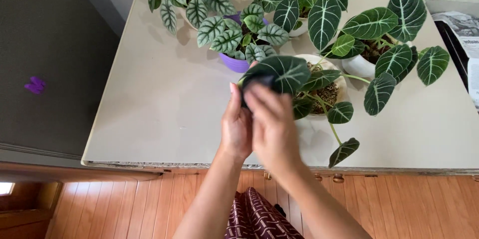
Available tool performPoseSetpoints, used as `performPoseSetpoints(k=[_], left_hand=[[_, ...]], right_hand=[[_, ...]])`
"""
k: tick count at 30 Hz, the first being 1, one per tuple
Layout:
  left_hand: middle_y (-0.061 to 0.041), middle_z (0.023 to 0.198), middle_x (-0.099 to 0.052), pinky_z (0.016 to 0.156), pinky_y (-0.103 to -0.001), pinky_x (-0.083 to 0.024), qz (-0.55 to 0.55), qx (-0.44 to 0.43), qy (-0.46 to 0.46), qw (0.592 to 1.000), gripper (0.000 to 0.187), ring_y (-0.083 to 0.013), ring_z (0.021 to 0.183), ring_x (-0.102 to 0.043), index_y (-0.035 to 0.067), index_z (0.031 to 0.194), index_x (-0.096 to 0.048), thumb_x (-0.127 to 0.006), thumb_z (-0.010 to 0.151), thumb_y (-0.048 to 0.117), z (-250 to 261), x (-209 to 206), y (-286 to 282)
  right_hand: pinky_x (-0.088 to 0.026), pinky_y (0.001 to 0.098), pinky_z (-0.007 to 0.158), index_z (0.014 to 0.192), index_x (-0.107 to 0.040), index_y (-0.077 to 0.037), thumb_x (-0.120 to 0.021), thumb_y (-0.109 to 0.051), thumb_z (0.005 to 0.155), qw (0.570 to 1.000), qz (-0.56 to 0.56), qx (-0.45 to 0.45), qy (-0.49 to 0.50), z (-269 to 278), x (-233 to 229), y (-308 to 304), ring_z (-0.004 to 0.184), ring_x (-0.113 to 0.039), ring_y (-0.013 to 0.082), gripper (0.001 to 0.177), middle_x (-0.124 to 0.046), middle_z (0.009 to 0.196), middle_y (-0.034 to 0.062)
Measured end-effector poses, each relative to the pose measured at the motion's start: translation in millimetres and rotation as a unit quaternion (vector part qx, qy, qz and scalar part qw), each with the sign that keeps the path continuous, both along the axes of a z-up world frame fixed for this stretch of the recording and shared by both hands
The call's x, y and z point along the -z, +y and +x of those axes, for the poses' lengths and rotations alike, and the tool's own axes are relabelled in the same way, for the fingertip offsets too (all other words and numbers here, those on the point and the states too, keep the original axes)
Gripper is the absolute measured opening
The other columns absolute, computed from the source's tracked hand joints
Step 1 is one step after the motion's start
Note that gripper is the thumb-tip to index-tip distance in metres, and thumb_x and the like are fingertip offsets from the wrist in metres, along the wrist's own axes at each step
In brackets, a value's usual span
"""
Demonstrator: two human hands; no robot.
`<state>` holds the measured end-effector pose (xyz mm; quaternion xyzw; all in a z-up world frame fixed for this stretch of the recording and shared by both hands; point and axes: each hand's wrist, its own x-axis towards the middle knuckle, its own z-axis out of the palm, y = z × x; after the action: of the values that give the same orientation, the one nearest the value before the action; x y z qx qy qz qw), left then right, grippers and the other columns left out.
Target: The person wipes the leaves of several potted plants on a white table using a yellow and black cloth. They handle each leaf individually, wiping both sides, and move from one plant to another across the table.
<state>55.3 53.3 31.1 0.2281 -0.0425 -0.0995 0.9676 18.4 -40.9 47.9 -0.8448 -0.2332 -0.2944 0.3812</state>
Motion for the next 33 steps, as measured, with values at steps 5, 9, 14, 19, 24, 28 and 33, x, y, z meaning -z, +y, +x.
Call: performPoseSetpoints(k=[5, 9, 14, 19, 24, 28, 33], left_hand=[[-0.015, 0.158, -0.038, 0.121, -0.045, -0.030, 0.007, 0.031, -0.080, 0.996, 0.082, -0.0311, 0.141, -0.041, 0.006, 0.155, -0.034, -0.025, 0.098, 0.065, -3.5, -17.2, 27.8], [-0.014, 0.154, -0.049, 0.118, -0.049, -0.038, 0.261, -0.112, -0.012, 0.959, 0.069, -0.0342, 0.145, -0.044, 0.005, 0.142, -0.050, -0.040, 0.096, 0.055, 44.3, 14.8, 74.6], [-0.015, 0.162, -0.025, 0.105, -0.051, -0.048, 0.344, -0.082, 0.133, 0.926, 0.081, -0.0449, 0.130, -0.052, 0.016, 0.158, -0.026, -0.062, 0.089, 0.037, 109.0, 45.1, 87.5], [-0.022, 0.154, -0.031, 0.084, -0.066, -0.057, 0.355, 0.000, 0.109, 0.929, 0.094, -0.0623, 0.100, -0.064, 0.029, 0.161, -0.013, -0.073, 0.088, 0.022, 182.8, 123.3, 69.1], [-0.026, 0.128, -0.043, 0.070, -0.072, -0.060, 0.231, -0.031, 0.178, 0.956, 0.056, -0.0629, 0.077, -0.065, 0.014, 0.126, -0.033, -0.062, 0.084, -0.007, 199.9, 128.6, 55.1], [-0.035, 0.121, -0.047, 0.073, -0.065, -0.062, 0.253, -0.037, 0.177, 0.950, 0.053, -0.0623, 0.083, -0.065, 0.001, 0.132, -0.032, -0.051, 0.084, -0.007, 164.6, 79.1, 70.5], [-0.037, 0.112, -0.061, 0.075, -0.068, -0.061, 0.251, -0.072, 0.182, 0.948, 0.050, -0.0618, 0.083, -0.066, -0.006, 0.127, -0.043, -0.052, 0.078, -0.011, 111.5, 51.2, 120.8]], right_hand=[[-0.050, 0.0423, 0.101, 0.133, -0.059, 0.003, -0.046, 0.004, 0.102, 0.998, 0.051, -0.049, -0.003, -43.0, 6.8, 14.7, 0.112, -0.058, 0.0326, 0.034, -0.060, 0.138, 0.0166], [-0.046, 0.0398, 0.086, 0.126, -0.065, 0.002, -0.043, 0.002, 0.104, 0.995, 0.036, -0.086, -0.026, -61.4, 40.7, 22.0, 0.104, -0.062, 0.0326, 0.031, -0.061, 0.137, 0.0186], [-0.048, 0.0406, 0.101, 0.134, -0.058, -0.002, -0.049, 0.012, 0.097, 0.981, 0.165, -0.050, 0.094, -23.4, 88.7, 34.5, 0.116, -0.059, 0.0295, 0.041, -0.062, 0.134, 0.0157], [-0.040, 0.0511, 0.112, 0.133, -0.058, 0.007, -0.047, 0.001, 0.103, 0.913, 0.312, 0.052, 0.258, 21.0, 106.7, 31.1, 0.128, -0.055, 0.0378, 0.032, -0.060, 0.136, 0.0259], [-0.047, 0.0428, 0.107, 0.129, -0.068, -0.004, -0.060, -0.008, 0.099, 0.880, 0.347, 0.135, 0.296, 32.4, 104.1, 41.1, 0.123, -0.059, 0.0228, 0.031, -0.068, 0.129, 0.0195], [-0.048, 0.0421, 0.106, 0.129, -0.068, -0.007, -0.060, -0.007, 0.098, 0.885, 0.335, 0.140, 0.291, 38.1, 110.0, 42.6, 0.120, -0.060, 0.0202, 0.033, -0.070, 0.126, 0.0178], [-0.050, 0.0382, 0.105, 0.128, -0.069, -0.008, -0.062, -0.008, 0.097, 0.879, 0.356, 0.131, 0.289, 44.9, 96.1, 48.1, 0.117, -0.062, 0.0163, 0.032, -0.071, 0.124, 0.0129]])
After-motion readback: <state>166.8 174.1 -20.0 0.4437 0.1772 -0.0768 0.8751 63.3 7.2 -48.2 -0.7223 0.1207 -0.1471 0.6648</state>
